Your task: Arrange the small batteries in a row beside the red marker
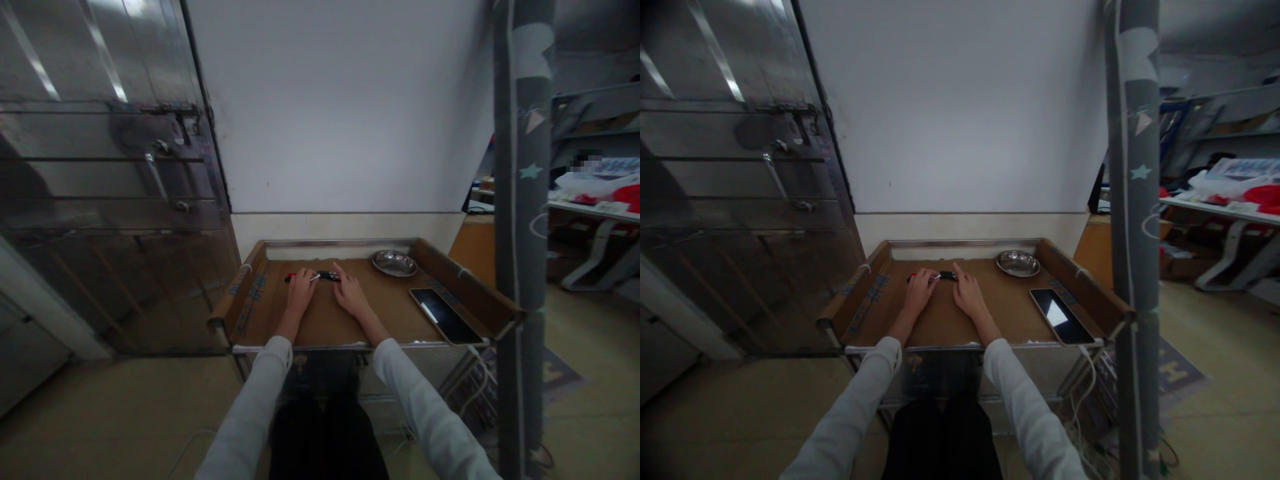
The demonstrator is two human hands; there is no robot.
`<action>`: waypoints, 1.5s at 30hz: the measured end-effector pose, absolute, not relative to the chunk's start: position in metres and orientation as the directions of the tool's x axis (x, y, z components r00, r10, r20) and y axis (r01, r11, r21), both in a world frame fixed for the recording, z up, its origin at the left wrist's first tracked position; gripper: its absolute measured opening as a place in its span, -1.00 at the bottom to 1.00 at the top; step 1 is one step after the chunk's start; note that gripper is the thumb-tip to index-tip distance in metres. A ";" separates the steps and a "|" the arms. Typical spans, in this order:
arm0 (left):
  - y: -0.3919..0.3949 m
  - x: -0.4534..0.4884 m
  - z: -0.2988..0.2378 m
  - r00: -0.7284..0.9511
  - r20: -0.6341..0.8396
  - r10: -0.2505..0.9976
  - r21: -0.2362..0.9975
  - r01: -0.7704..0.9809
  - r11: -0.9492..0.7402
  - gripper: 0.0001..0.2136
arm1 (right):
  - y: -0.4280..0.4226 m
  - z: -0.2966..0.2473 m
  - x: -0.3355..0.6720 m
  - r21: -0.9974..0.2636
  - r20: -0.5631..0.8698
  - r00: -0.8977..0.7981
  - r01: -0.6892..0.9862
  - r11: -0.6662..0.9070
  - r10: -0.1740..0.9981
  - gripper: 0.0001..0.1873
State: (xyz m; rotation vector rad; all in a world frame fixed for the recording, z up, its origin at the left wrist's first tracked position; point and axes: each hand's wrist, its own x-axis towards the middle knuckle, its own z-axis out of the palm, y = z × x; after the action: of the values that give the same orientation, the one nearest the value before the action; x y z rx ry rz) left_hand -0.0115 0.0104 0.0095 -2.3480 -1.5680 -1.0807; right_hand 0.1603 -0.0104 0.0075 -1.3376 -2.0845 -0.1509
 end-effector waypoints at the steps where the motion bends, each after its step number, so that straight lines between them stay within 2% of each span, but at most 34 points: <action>1: 0.009 -0.013 0.010 0.153 0.608 0.779 0.263 0.887 -0.379 -0.88 | -0.009 0.008 0.163 -0.234 0.573 -0.233 0.872 0.430 0.785 -0.52; 5: 0.004 -0.019 0.008 -0.008 0.534 0.845 0.260 0.953 -0.154 -0.87 | -0.008 0.009 0.169 -0.173 0.526 -0.140 0.948 0.267 0.839 -0.66; 9: 0.005 -0.017 0.001 -0.067 0.470 0.880 0.323 0.941 -0.101 -0.84 | -0.010 0.008 0.169 -0.129 0.476 -0.130 0.968 0.216 0.870 -0.67; 14: 0.006 -0.012 -0.002 -0.013 0.507 0.862 0.313 0.934 -0.170 -0.77 | -0.012 0.008 0.168 -0.120 0.420 -0.120 0.975 0.186 0.900 -0.65; 19: 0.003 -0.005 0.000 0.242 0.525 0.816 0.179 0.906 -0.384 -0.77 | -0.011 0.009 0.167 -0.121 0.417 -0.126 0.974 0.193 0.900 -0.71; 22: 0.007 0.000 0.000 0.298 0.532 0.793 0.135 0.894 -0.426 -0.76 | -0.009 0.008 0.167 -0.115 0.423 -0.111 0.978 0.175 0.899 -0.68; 32: 0.012 0.000 0.003 0.295 0.548 0.783 0.173 0.876 -0.451 -0.85 | -0.006 0.006 0.169 -0.143 0.460 -0.110 0.970 0.196 0.881 -0.76; 37: 0.012 0.000 0.002 0.361 0.490 0.793 0.177 0.850 -0.496 -0.88 | -0.004 0.003 0.170 -0.136 0.448 -0.119 0.971 0.199 0.886 -0.78; 41: 0.013 0.001 0.002 0.390 0.503 0.772 0.169 0.831 -0.530 -0.90 | -0.006 0.005 0.169 -0.117 0.439 -0.191 0.957 0.267 0.878 -0.77; 45: 0.014 0.001 0.003 0.447 0.503 0.740 0.217 0.763 -0.608 -0.92 | -0.008 0.009 0.167 -0.128 0.442 -0.267 0.926 0.355 0.856 -0.79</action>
State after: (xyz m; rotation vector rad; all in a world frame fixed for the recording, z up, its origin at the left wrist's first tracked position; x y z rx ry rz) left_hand 0.0014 0.0145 0.0026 -2.6366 -1.3710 -0.8842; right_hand 0.1668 -0.0081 0.0091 -1.5531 -2.1868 -0.2159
